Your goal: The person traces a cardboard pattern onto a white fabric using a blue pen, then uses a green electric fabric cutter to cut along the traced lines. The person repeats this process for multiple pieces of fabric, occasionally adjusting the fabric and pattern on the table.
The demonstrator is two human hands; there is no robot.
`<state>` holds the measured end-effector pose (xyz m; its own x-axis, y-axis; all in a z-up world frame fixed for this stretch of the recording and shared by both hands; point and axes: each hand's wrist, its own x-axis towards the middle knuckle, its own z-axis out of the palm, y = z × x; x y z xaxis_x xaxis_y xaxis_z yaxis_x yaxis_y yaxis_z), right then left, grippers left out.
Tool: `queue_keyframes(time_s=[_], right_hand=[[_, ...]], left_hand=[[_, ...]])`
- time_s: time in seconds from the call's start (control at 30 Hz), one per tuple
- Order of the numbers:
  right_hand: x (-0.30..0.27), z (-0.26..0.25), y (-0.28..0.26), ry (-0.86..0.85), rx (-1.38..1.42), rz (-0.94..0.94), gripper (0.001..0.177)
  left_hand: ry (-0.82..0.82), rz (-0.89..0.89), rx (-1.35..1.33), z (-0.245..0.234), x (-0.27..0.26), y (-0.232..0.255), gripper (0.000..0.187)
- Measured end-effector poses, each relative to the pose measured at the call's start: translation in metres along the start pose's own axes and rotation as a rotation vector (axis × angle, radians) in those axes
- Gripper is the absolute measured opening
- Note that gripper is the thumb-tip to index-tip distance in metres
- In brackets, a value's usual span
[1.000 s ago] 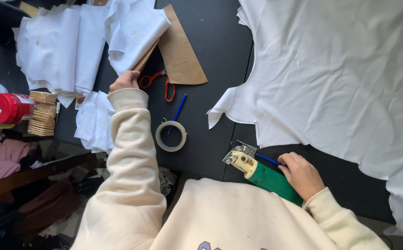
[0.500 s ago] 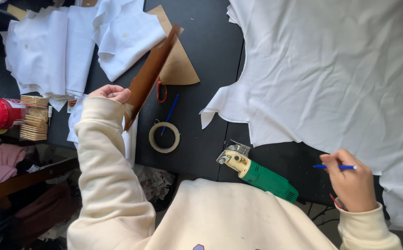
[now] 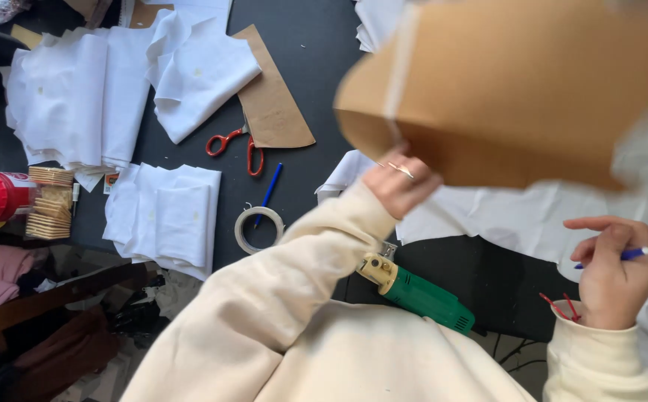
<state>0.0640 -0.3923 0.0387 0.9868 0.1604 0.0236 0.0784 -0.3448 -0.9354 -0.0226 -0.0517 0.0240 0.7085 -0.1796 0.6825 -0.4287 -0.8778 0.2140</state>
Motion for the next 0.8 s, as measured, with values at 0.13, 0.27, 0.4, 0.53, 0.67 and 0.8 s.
queue_keyframes(time_s=[0.13,0.27,0.4,0.53,0.67,0.8], right_hand=[[0.031,0.002,0.078,0.019,-0.017,0.171,0.028],[0.043,0.007,0.097,-0.043,-0.272,0.185,0.035],[0.061,0.014,0.105,-0.026,-0.235,0.175,0.038],[0.086,0.037,0.103,-0.031,-0.382,0.119,0.042],[0.1,0.051,0.112,-0.029,-0.407,0.115,0.049],[0.1,0.056,0.122,-0.03,-0.418,0.122,0.046]], left_hand=[[-0.122,-0.047,-0.09,0.1,-0.061,0.023,0.018],[-0.444,-0.274,-0.142,0.122,-0.077,0.022,0.021],[-0.552,-0.337,-0.255,0.123,-0.069,0.021,0.028],[-0.596,-0.332,-0.326,0.128,-0.067,0.026,0.029],[-0.488,-0.279,-0.275,0.121,-0.074,0.042,0.034],[-0.66,-0.336,-0.162,0.114,-0.09,0.069,0.029]])
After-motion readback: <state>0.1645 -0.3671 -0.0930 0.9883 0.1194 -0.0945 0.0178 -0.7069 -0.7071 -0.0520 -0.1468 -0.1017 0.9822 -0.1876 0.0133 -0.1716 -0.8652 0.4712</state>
